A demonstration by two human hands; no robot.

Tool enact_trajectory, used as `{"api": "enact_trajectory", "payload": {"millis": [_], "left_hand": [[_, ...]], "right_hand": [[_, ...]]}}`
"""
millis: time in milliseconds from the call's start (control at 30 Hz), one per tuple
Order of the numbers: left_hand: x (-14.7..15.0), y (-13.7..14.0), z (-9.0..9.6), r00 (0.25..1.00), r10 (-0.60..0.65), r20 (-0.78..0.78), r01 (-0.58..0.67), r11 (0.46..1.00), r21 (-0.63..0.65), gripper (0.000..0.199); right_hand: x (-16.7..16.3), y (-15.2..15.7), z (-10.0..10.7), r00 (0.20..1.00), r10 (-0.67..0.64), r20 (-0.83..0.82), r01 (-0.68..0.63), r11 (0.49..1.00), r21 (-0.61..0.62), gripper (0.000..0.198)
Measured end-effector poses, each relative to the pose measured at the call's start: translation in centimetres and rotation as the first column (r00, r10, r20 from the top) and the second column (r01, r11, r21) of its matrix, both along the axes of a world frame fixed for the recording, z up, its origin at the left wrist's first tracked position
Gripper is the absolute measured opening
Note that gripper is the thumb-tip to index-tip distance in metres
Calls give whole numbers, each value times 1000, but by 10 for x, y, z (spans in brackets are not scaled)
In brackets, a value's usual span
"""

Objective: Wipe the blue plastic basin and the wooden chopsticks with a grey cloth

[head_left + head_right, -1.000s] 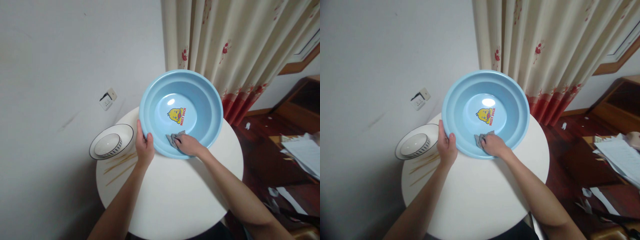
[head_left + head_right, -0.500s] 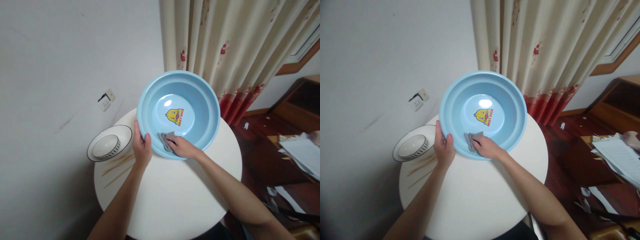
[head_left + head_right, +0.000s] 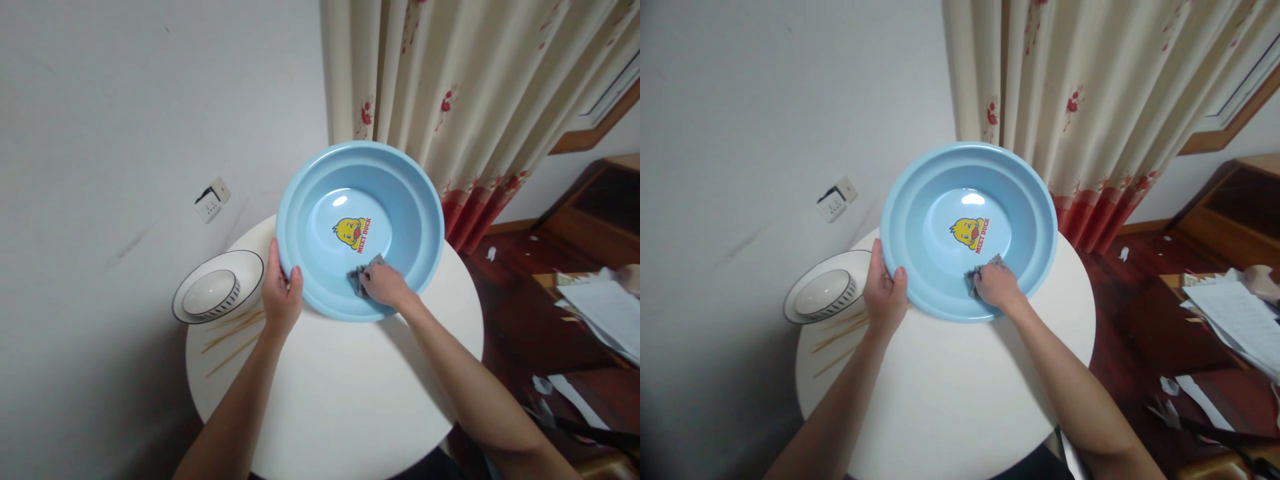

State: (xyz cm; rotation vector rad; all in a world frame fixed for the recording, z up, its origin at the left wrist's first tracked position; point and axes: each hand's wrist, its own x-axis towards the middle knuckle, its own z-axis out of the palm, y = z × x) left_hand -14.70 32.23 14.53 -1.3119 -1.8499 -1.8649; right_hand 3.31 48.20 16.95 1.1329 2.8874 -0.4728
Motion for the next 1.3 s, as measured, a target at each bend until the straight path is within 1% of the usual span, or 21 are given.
{"api": "enact_trajectory", "payload": {"millis": [67, 133, 200, 233, 300, 333, 367, 433, 533, 633, 700, 767, 867, 933, 967, 1033, 1100, 1133, 1200, 1233, 1300], "left_hand": [[1, 0, 1, 1000, 0, -1, 0, 1000, 3, 75], [2, -1, 2, 1000, -3, -10, 3, 1000, 2, 75], [2, -1, 2, 1000, 6, -22, -6, 1000, -5, 74], [2, -2, 3, 1000, 14, -25, -14, 1000, -10, 74], [1, -2, 3, 999, 28, -28, -28, 999, -16, 74], [1, -2, 3, 999, 30, -28, -30, 999, -16, 74], [1, -2, 3, 999, 30, -27, -30, 999, -14, 74], [2, -2, 3, 999, 28, -28, -28, 1000, -9, 74], [4, -2, 4, 999, 26, -23, -27, 1000, -3, 74], [6, -2, 5, 1000, 26, -10, -26, 1000, -10, 76], [6, -2, 5, 1000, 28, -4, -28, 999, -17, 77], [5, -3, 4, 1000, 27, -7, -27, 999, -24, 76], [5, -4, 3, 999, 21, -26, -22, 999, -29, 75], [4, -4, 4, 999, 24, -36, -25, 999, -33, 74], [5, -4, 4, 999, 26, -38, -28, 999, -34, 74], [5, -4, 4, 999, 26, -35, -27, 999, -32, 74], [5, -4, 4, 1000, 18, -24, -18, 1000, -25, 74], [5, -3, 4, 1000, 15, -16, -15, 1000, -21, 74], [7, -3, 5, 1000, 21, 1, -21, 1000, -16, 75], [8, -2, 5, 1000, 28, 9, -28, 1000, -13, 75], [10, -1, 7, 999, 37, 21, -37, 999, -2, 76]], "right_hand": [[-2, -4, 0, 998, 56, -31, -58, 996, -65, 40], [-5, -10, 0, 977, 167, -132, -185, 973, -138, 40], [-8, -16, -2, 914, 270, -302, -337, 921, -196, 41], [-10, -19, -3, 872, 294, -392, -397, 892, -214, 41], [-11, -23, -4, 801, 296, -521, -467, 853, -233, 41], [-11, -24, -5, 782, 292, -550, -481, 845, -235, 41], [-11, -24, -4, 778, 296, -554, -487, 842, -234, 40], [-7, -22, -3, 810, 320, -492, -472, 852, -224, 38], [-1, -16, 2, 909, 307, -282, -366, 911, -188, 39], [2, -9, 4, 984, 166, -59, -170, 983, -74, 39], [1, -6, 4, 998, 67, 15, -67, 998, 6, 40], [-1, -5, 2, 999, 36, 34, -37, 999, 28, 39], [-5, -9, 0, 997, 82, 11, -82, 996, -18, 38], [-7, -13, 0, 985, 162, -63, -167, 984, -70, 37], [-8, -16, -1, 968, 216, -129, -230, 968, -101, 37], [-10, -20, -2, 900, 310, -307, -368, 917, -154, 36], [-11, -24, -4, 808, 337, -484, -472, 861, -189, 37], [-12, -26, -4, 769, 331, -547, -503, 842, -197, 38], [-12, -28, -5, 731, 312, -607, -520, 831, -199, 40], [-12, -29, -4, 735, 309, -603, -512, 836, -196, 41], [-9, -28, -2, 782, 316, -537, -474, 862, -183, 40]]}}
